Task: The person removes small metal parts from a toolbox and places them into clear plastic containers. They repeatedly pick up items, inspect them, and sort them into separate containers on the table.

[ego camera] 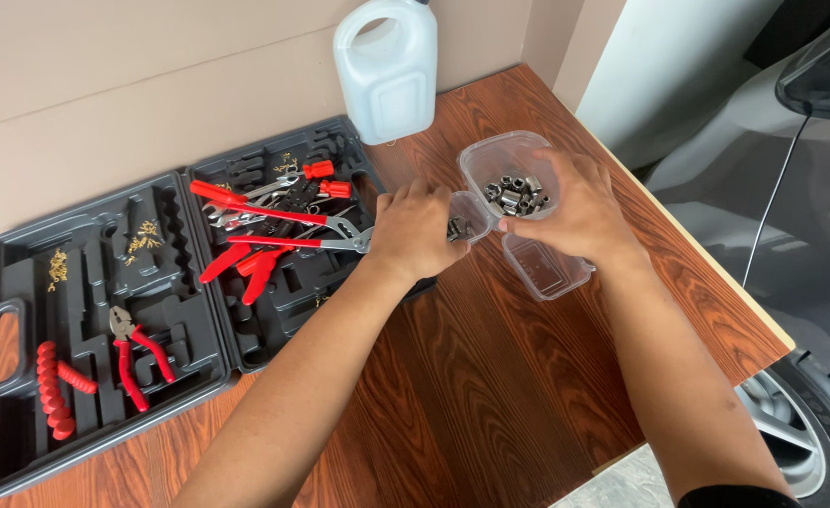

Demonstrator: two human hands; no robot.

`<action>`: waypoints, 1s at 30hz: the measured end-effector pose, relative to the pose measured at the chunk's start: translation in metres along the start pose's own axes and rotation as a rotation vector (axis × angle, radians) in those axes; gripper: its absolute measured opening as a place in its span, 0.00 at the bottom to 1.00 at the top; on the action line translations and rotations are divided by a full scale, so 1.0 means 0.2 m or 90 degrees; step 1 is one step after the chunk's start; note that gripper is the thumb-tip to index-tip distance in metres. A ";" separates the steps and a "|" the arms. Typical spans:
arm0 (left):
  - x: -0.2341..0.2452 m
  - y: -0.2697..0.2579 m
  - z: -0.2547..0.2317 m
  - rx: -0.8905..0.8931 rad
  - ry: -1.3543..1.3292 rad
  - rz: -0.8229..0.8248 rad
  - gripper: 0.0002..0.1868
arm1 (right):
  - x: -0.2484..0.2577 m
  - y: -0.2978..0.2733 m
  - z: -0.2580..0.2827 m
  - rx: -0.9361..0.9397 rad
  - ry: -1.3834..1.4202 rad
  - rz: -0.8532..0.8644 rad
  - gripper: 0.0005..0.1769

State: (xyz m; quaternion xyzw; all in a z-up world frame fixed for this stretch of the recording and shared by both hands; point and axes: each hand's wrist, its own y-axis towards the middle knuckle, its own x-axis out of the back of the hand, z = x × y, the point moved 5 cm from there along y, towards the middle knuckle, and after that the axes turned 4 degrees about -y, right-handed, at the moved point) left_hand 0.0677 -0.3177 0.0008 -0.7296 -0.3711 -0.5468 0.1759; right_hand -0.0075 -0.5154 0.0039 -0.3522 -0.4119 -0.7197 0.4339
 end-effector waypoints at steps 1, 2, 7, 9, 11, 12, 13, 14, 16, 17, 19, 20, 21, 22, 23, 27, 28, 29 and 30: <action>0.00 0.00 0.00 -0.007 -0.003 -0.002 0.34 | 0.00 0.00 -0.01 -0.006 0.008 0.002 0.59; 0.00 0.01 0.00 -0.014 -0.006 -0.005 0.34 | 0.00 0.01 -0.02 -0.012 0.016 0.003 0.58; -0.01 0.02 -0.01 -0.023 -0.029 -0.002 0.36 | 0.00 0.04 -0.06 -0.017 0.004 -0.007 0.57; -0.01 0.03 -0.01 -0.023 -0.032 -0.003 0.37 | 0.00 0.06 -0.08 -0.010 0.006 -0.018 0.57; -0.01 0.03 -0.01 -0.026 -0.035 -0.013 0.39 | 0.00 0.09 -0.12 -0.061 0.014 0.005 0.59; -0.02 0.04 -0.01 -0.024 -0.036 -0.013 0.39 | 0.00 0.10 -0.14 -0.087 0.019 0.017 0.60; -0.02 0.04 -0.01 -0.022 -0.037 -0.012 0.38 | 0.00 0.11 -0.16 -0.094 0.025 0.019 0.60; -0.02 0.05 -0.01 -0.020 -0.038 -0.012 0.37 | 0.01 0.12 -0.18 -0.100 0.032 0.021 0.61; -0.03 0.06 -0.01 -0.029 -0.044 -0.023 0.37 | 0.02 0.14 -0.22 -0.109 0.048 0.020 0.62; -0.03 0.06 -0.01 -0.034 -0.047 -0.030 0.37 | 0.02 0.15 -0.23 -0.111 0.057 0.016 0.62; -0.03 0.07 -0.01 -0.034 -0.050 -0.031 0.36 | 0.02 0.16 -0.25 -0.107 0.068 0.002 0.62; -0.03 0.07 -0.01 -0.034 -0.051 -0.032 0.36 | 0.03 0.16 -0.26 -0.102 0.071 -0.008 0.62; -0.04 0.07 -0.01 -0.032 -0.054 -0.032 0.36 | 0.03 0.16 -0.26 -0.097 0.073 -0.018 0.62; -0.04 0.07 -0.01 -0.029 -0.057 -0.032 0.36 | 0.02 0.15 -0.27 -0.101 0.079 -0.019 0.63; -0.04 0.07 -0.01 -0.027 -0.059 -0.033 0.37 | 0.02 0.15 -0.27 -0.105 0.084 -0.021 0.64; -0.03 0.05 -0.01 -0.044 -0.083 -0.059 0.39 | 0.02 0.11 -0.28 -0.127 0.108 -0.038 0.65; -0.03 0.04 0.00 -0.046 -0.085 -0.063 0.40 | 0.02 0.11 -0.28 -0.129 0.097 -0.041 0.64; -0.03 0.04 0.00 -0.049 -0.086 -0.067 0.40 | 0.02 0.10 -0.28 -0.130 0.086 -0.045 0.64; -0.03 0.04 0.00 -0.056 -0.086 -0.072 0.40 | 0.02 0.10 -0.27 -0.132 0.075 -0.048 0.64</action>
